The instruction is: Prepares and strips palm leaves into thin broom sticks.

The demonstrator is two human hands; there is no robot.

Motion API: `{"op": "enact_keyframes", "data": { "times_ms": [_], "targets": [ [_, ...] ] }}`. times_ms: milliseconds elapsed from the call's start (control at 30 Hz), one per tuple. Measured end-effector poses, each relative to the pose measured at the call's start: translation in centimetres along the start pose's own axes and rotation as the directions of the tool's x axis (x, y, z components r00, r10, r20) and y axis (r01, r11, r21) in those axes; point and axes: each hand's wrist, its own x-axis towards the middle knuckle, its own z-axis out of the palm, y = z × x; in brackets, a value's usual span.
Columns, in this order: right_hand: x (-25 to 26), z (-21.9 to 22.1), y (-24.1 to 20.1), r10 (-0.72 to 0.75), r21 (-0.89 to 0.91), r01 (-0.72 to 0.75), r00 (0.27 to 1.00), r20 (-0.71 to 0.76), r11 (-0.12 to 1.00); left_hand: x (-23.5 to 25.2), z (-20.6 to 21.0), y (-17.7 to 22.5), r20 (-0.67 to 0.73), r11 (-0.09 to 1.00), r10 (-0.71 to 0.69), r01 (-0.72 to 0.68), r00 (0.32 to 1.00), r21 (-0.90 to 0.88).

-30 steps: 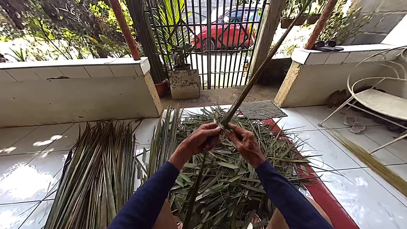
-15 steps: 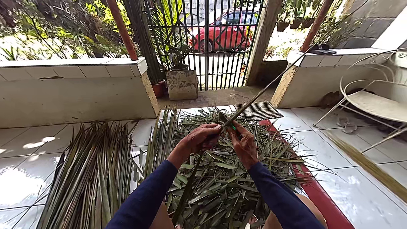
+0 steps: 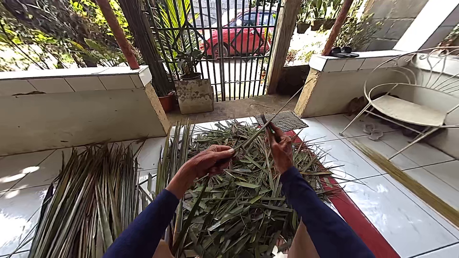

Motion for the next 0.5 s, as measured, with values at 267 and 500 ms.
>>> {"op": "enact_keyframes", "data": {
  "times_ms": [267, 500],
  "targets": [
    [3.6, -2.9, 3.4, 0.085, 0.003, -0.085, 0.996, -0.031, 0.996, -4.8, -0.5, -0.6, -0.026, 0.979, -0.113, 0.115, 0.993, 0.171],
    [4.9, -4.3, 5.0, 0.252, 0.102, -0.249, 0.968, -0.015, 0.963, -9.1, -1.8, -2.2, -0.067, 0.959, -0.198, 0.207, 0.978, 0.195]
  ]
}}
